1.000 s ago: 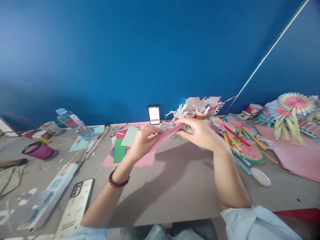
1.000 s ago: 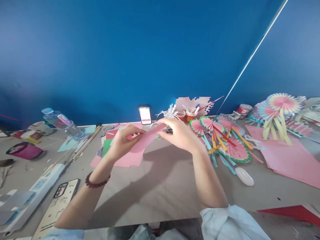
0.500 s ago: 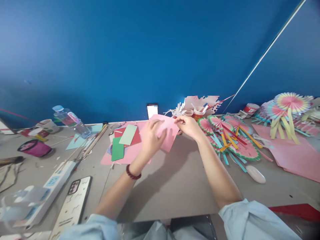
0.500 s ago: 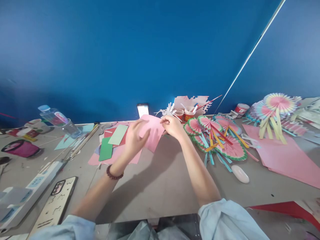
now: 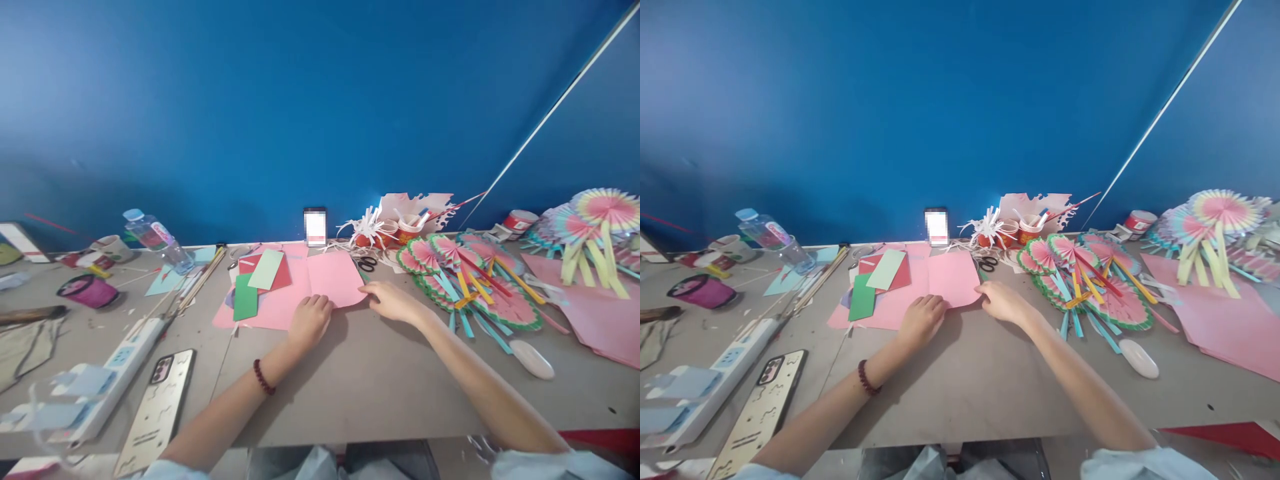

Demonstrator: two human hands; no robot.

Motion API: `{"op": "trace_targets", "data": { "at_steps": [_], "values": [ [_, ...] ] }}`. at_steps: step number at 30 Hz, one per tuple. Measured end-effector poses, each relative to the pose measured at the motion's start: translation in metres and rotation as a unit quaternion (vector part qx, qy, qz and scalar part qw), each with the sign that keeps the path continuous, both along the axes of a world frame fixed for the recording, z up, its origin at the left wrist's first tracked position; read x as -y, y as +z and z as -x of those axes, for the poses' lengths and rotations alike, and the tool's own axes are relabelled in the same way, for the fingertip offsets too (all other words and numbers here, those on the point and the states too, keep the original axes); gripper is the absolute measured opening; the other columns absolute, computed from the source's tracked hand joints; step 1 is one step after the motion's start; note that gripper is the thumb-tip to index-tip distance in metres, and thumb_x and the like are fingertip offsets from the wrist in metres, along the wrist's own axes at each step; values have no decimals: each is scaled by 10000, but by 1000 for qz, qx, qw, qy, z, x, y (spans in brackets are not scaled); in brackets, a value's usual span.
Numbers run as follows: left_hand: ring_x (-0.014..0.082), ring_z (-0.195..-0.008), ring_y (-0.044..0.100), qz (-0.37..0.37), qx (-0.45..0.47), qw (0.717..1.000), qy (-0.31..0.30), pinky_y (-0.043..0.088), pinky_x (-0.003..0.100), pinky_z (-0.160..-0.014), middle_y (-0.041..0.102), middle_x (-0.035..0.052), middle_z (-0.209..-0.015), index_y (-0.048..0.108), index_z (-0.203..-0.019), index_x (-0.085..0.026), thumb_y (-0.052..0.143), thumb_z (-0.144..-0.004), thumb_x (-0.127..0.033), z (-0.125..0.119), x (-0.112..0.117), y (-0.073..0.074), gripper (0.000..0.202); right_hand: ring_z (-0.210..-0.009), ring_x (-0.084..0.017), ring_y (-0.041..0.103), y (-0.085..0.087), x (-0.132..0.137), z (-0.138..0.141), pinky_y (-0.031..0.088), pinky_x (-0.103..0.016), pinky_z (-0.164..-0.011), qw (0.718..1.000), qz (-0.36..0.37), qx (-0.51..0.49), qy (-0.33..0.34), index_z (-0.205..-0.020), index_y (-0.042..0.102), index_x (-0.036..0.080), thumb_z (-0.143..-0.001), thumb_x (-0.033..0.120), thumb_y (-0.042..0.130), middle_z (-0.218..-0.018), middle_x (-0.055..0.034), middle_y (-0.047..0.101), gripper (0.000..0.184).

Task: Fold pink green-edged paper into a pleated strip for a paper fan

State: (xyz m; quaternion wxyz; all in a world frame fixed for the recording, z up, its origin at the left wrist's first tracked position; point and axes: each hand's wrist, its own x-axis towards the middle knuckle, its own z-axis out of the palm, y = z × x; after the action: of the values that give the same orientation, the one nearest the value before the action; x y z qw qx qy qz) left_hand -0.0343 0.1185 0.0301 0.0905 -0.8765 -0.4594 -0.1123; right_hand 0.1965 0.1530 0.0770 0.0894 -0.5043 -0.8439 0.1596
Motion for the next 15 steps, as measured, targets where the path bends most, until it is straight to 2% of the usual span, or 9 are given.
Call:
{"op": "trace_targets", "data": {
  "at_steps": [2, 4, 6, 8, 11, 15],
  "values": [
    [217, -805, 573, -11, -3, 1000, -10, 419, 347, -680, 616, 65, -837, 599, -867, -168, 495, -887, -109, 4, 2, -6, 121, -1027, -247, 643, -12, 14, -4, 493, -296, -840, 1000, -9, 0, 4, -1184, 662, 194, -842, 184, 518, -1136, -104, 676, 371],
    [211, -784, 570, -23, -7, 1000, -19, 413, 342, -672, 612, 64, -809, 602, -844, -163, 502, -888, -104, 7, 4, -13, 124, -907, -226, 662, -24, 22, -5, 513, -300, -776, 999, -37, -4, 12, -1109, 699, 215, -885, 236, 498, -1033, -99, 671, 302],
    [208, -776, 572, -27, -12, 999, -26, 413, 339, -667, 615, 61, -802, 607, -841, -159, 521, -885, -109, 9, 6, -19, 109, -927, -226, 646, -36, 24, -6, 511, -326, -820, 995, -90, -24, 20, -1036, 725, 223, -915, 245, 461, -1018, -102, 656, 291],
    [206, -786, 578, -24, -7, 999, -32, 421, 337, -671, 624, 58, -817, 613, -856, -158, 532, -884, -113, 12, 7, -24, 97, -985, -236, 627, -47, 22, -8, 504, -350, -859, 992, -108, -45, 43, -1001, 732, 220, -928, 235, 439, -1045, -105, 663, 303],
    [195, -800, 585, -12, 24, 999, -34, 441, 331, -685, 634, 48, -844, 622, -893, -165, 512, -905, -125, 16, 4, -28, 118, -984, -214, 622, -58, 15, -13, 499, -345, -879, 990, -82, -97, 65, -978, 729, 226, -920, 234, 469, -1017, -83, 689, 267],
    [180, -812, 591, 23, 90, 995, -33, 466, 319, -702, 635, 42, -858, 643, -923, -182, 467, -938, -169, 21, -2, -30, 177, -938, -187, 623, -61, 11, -17, 487, -322, -872, 984, -36, -168, 46, -918, 722, 222, -914, 276, 501, -951, -60, 697, 228]
  ]
}}
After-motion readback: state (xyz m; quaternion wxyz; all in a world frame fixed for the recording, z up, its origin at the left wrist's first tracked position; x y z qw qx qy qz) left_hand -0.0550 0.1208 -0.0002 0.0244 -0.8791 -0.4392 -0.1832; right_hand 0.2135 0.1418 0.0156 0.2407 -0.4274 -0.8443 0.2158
